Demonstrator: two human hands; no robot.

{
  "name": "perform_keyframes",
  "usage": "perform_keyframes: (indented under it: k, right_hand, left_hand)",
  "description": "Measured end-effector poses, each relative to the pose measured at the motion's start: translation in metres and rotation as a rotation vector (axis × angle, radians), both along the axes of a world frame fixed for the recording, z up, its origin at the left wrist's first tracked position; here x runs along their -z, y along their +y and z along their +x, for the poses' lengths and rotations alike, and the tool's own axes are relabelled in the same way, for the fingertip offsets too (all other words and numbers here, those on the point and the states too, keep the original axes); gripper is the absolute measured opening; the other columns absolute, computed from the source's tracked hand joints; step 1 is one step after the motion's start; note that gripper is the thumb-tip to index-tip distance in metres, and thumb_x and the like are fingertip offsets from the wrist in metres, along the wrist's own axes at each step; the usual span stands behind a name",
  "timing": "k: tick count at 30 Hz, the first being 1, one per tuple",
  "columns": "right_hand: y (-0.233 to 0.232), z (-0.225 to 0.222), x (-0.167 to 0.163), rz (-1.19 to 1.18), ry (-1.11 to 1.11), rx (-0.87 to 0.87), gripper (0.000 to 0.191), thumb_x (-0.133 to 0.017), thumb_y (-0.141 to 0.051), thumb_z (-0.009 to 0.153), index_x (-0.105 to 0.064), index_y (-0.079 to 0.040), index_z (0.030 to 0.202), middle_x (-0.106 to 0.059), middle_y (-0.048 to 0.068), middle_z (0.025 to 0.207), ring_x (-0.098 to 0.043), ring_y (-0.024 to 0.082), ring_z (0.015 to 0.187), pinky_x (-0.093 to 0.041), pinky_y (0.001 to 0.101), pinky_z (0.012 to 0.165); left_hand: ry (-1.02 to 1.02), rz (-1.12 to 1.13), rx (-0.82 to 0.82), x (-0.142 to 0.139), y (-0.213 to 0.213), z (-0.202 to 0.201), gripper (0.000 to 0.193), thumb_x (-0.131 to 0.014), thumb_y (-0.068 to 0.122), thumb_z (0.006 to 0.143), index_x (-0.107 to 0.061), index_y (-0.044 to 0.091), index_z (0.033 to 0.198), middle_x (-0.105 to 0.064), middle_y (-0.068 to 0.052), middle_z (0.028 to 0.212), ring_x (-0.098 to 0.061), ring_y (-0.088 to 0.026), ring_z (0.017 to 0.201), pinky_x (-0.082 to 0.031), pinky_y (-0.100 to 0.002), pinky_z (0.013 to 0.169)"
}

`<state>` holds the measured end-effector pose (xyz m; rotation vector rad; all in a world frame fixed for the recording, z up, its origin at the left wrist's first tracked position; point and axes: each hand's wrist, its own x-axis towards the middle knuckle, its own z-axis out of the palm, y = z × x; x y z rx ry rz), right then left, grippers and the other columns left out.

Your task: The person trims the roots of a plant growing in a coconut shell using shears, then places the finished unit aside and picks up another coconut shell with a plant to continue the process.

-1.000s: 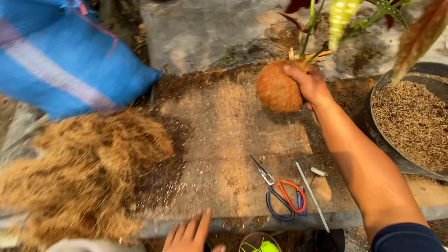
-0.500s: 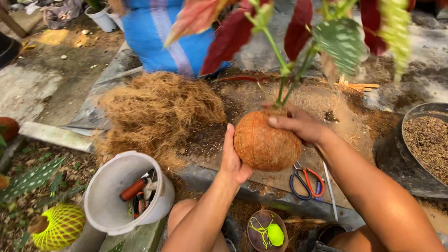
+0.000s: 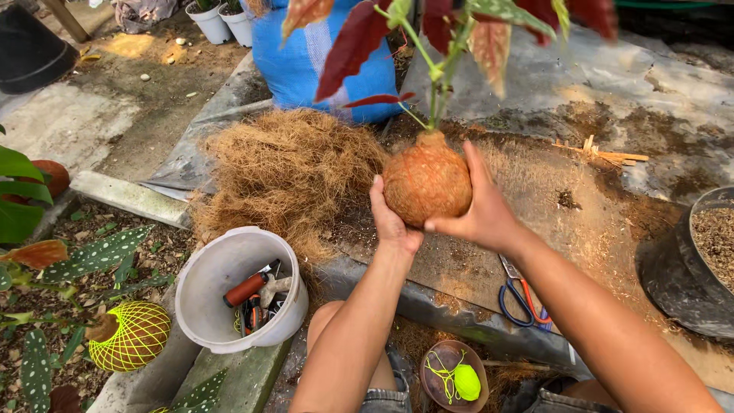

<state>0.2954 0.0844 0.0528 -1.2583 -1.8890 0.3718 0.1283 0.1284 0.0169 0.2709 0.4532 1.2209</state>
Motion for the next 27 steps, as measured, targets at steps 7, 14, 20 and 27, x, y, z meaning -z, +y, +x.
perform_keyframes:
  k: [7,14,20,27]
  right_hand:
    - [-0.03,0.008,0.045,-0.825,-0.102,0.215,0.1,-0.068,-0.058,0.081,-0.026,-0.014,0.161,-0.028,0.013,0.169,-0.036,0.036,0.149,-0.037,0.0552,0.117]
    - [-0.007,0.022,0.005,-0.64,0.979,0.086,0.08,-0.047,-0.069,0.091,-0.047,-0.011,0.147,-0.054,0.014,0.149,-0.052,0.032,0.135,-0.042,0.0549,0.11]
    - [-0.033,0.039,0.019,-0.623,1.143,0.131,0.066,-0.051,-0.057,0.096,-0.05,-0.011,0.144,-0.059,0.011,0.144,-0.057,0.028,0.132,-0.042,0.0505,0.114]
    - [-0.047,0.067,0.051,-0.561,1.089,0.184,0.059,-0.055,-0.053,0.105,-0.054,-0.008,0.142,-0.063,0.009,0.142,-0.063,0.024,0.129,-0.048,0.0431,0.111]
  left_hand:
    - [0.033,-0.148,-0.002,-0.004,0.016,-0.022,0.092,-0.039,0.082,0.08,-0.04,0.029,0.155,-0.044,-0.015,0.152,-0.043,-0.039,0.142,-0.041,-0.067,0.108]
    - [0.033,-0.088,0.093,0.017,-0.029,0.027,0.103,-0.046,0.089,0.077,-0.037,0.025,0.158,-0.042,-0.009,0.16,-0.039,-0.029,0.147,-0.032,-0.057,0.118]
    - [0.262,0.232,0.1,0.034,-0.032,0.045,0.098,-0.069,0.07,0.087,-0.047,-0.005,0.148,-0.051,-0.032,0.149,-0.049,-0.041,0.137,-0.038,-0.059,0.115]
    - [0.782,0.044,0.108,0.021,-0.046,0.066,0.104,-0.073,0.067,0.075,-0.044,0.005,0.153,-0.059,-0.021,0.138,-0.058,-0.031,0.125,-0.048,-0.051,0.102]
